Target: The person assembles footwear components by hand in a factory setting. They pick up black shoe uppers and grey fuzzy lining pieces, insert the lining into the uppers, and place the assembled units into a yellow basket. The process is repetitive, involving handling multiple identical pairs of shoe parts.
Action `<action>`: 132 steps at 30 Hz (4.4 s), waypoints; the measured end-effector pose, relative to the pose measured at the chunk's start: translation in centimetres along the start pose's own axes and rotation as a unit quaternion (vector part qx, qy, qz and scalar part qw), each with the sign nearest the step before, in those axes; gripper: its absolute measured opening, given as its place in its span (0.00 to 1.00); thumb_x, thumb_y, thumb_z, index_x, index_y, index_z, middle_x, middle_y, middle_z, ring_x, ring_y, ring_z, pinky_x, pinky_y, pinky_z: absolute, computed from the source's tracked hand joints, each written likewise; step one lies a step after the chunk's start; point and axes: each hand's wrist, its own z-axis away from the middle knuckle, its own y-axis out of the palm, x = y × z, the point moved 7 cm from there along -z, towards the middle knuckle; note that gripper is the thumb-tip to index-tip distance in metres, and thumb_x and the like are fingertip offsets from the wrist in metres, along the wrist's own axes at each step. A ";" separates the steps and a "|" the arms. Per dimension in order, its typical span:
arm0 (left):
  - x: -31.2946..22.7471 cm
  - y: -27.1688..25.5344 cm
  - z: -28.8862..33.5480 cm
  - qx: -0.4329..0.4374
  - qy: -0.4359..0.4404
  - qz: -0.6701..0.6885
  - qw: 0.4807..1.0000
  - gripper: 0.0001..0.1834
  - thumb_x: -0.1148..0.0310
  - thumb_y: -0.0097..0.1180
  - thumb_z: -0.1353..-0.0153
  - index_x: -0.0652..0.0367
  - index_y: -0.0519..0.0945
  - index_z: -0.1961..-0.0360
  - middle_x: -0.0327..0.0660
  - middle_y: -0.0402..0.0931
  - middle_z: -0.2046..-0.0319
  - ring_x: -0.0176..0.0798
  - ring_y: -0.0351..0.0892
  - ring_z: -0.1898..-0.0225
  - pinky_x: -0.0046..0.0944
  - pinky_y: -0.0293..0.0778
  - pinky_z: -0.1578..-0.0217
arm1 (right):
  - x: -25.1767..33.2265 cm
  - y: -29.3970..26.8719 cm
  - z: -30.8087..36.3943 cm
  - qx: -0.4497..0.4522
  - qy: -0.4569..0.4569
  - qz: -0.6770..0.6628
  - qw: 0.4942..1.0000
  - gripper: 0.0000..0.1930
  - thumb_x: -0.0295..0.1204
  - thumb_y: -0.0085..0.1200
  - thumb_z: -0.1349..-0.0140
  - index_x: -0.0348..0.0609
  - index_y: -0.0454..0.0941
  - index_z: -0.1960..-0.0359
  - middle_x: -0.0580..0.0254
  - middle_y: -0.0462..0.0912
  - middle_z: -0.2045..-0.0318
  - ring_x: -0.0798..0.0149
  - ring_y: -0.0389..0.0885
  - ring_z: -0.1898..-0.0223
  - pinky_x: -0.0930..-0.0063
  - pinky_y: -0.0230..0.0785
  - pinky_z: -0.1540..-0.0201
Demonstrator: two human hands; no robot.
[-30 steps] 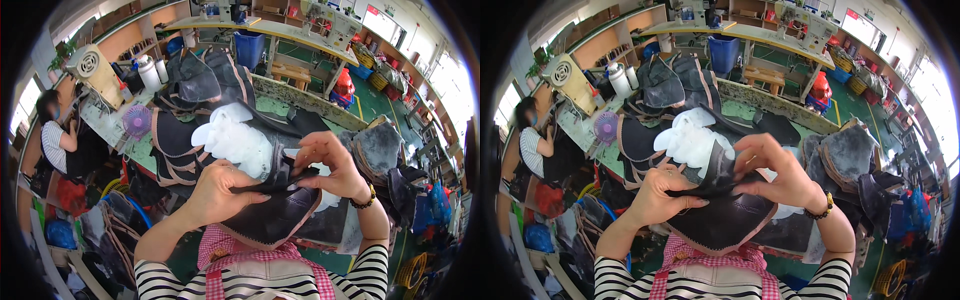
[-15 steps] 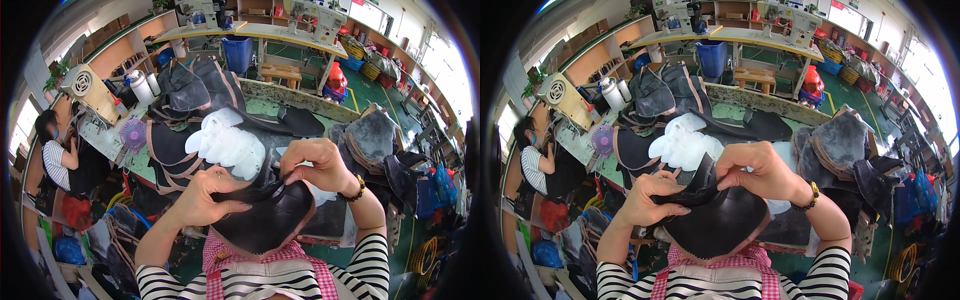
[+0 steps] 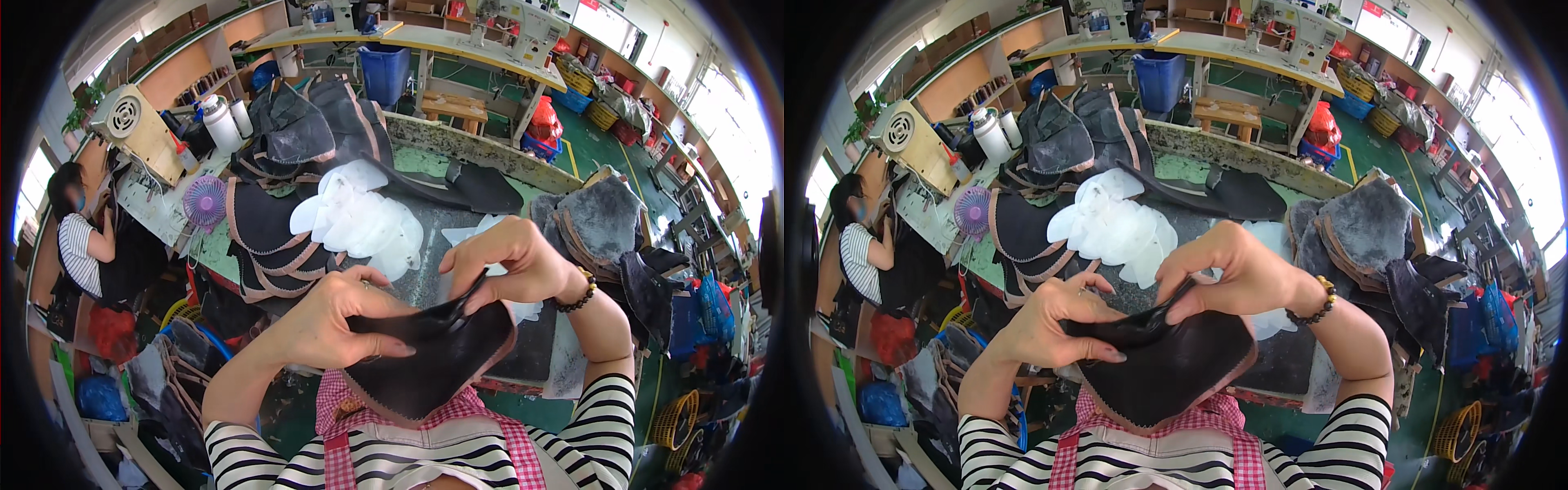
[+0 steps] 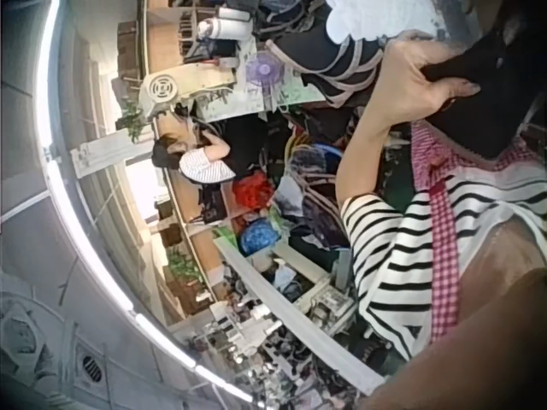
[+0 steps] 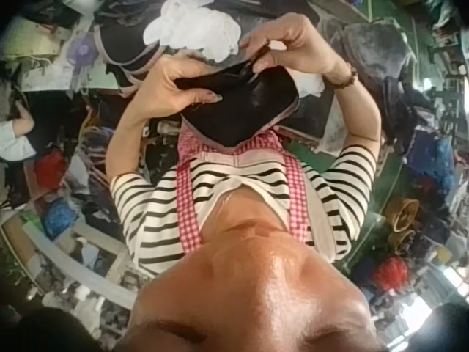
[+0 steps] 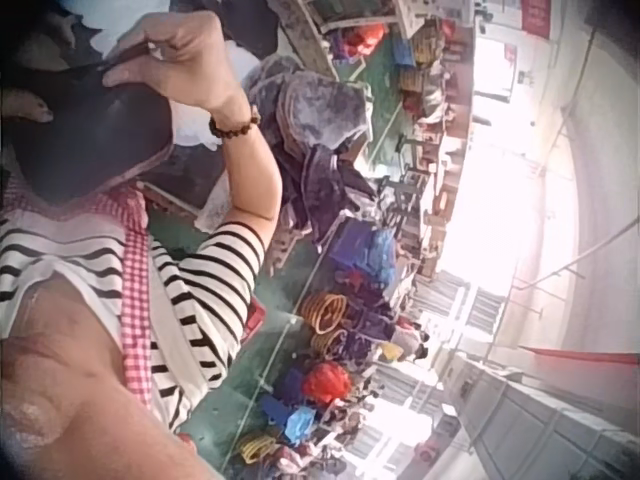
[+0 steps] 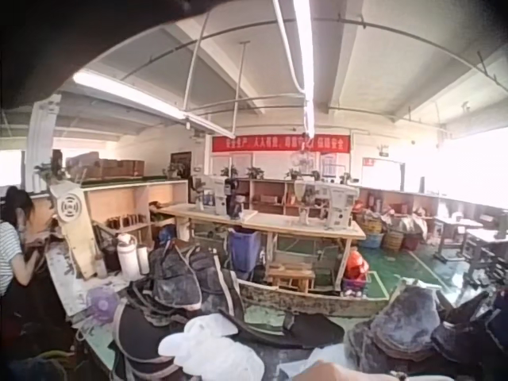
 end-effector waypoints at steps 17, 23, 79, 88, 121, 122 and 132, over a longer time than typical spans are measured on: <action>1.2 -0.6 0.8 -0.033 0.024 0.022 0.999 0.09 0.71 0.72 0.61 0.56 0.84 0.76 0.33 0.81 0.81 0.33 0.76 0.80 0.44 0.62 0.46 | -0.3 0.0 0.7 -0.012 0.127 -0.028 0.991 0.12 0.27 0.70 0.54 0.35 0.82 0.69 0.63 0.82 0.77 0.76 0.76 0.74 0.80 0.68 0.68; 1.0 0.0 0.4 -0.036 -0.036 -0.026 0.998 0.12 0.65 0.73 0.60 0.56 0.84 0.73 0.33 0.81 0.76 0.31 0.77 0.74 0.44 0.59 0.45 | 0.5 1.3 0.2 -0.008 0.139 0.000 0.990 0.12 0.28 0.68 0.52 0.36 0.80 0.69 0.63 0.81 0.75 0.72 0.77 0.72 0.76 0.69 0.67; 5.8 -7.8 4.4 -0.458 -0.016 0.054 0.887 0.27 0.72 0.61 0.47 0.63 0.69 0.45 0.41 0.74 0.51 0.40 0.74 0.46 0.39 0.73 0.50 | 4.3 -0.3 0.2 -0.017 -0.043 0.283 0.958 0.14 0.34 0.61 0.45 0.36 0.75 0.79 0.53 0.75 0.80 0.48 0.75 0.76 0.60 0.62 0.76; 6.5 -4.0 0.5 -0.389 0.047 0.369 0.843 0.30 0.78 0.60 0.43 0.63 0.64 0.39 0.43 0.74 0.50 0.35 0.76 0.54 0.33 0.72 0.51 | -3.4 0.9 -0.8 -0.259 0.145 -0.009 0.955 0.09 0.25 0.66 0.50 0.34 0.80 0.70 0.57 0.82 0.75 0.76 0.76 0.71 0.77 0.70 0.65; 14.8 2.7 5.5 -0.084 -0.139 0.104 0.981 0.19 0.60 0.67 0.51 0.64 0.77 0.66 0.36 0.76 0.76 0.31 0.71 0.72 0.32 0.69 0.66 | -24.0 4.8 2.1 0.088 0.321 -0.096 0.938 0.22 0.26 0.71 0.59 0.41 0.80 0.58 0.71 0.77 0.68 0.80 0.69 0.66 0.80 0.62 0.69; 14.9 2.4 5.6 -0.137 -0.160 0.087 0.974 0.18 0.59 0.65 0.49 0.63 0.77 0.66 0.39 0.75 0.80 0.38 0.73 0.77 0.33 0.70 0.68 | -23.6 4.6 2.7 0.051 0.307 -0.068 0.948 0.20 0.26 0.71 0.58 0.40 0.81 0.61 0.70 0.77 0.69 0.79 0.70 0.67 0.79 0.64 0.69; 21.6 2.8 5.5 -0.142 -0.276 -0.035 0.950 0.12 0.70 0.67 0.52 0.65 0.81 0.67 0.48 0.81 0.72 0.40 0.83 0.68 0.35 0.75 0.65 | -15.3 6.4 4.1 -0.078 0.198 0.300 0.930 0.11 0.22 0.61 0.58 0.37 0.75 0.70 0.53 0.79 0.70 0.47 0.78 0.67 0.62 0.71 0.66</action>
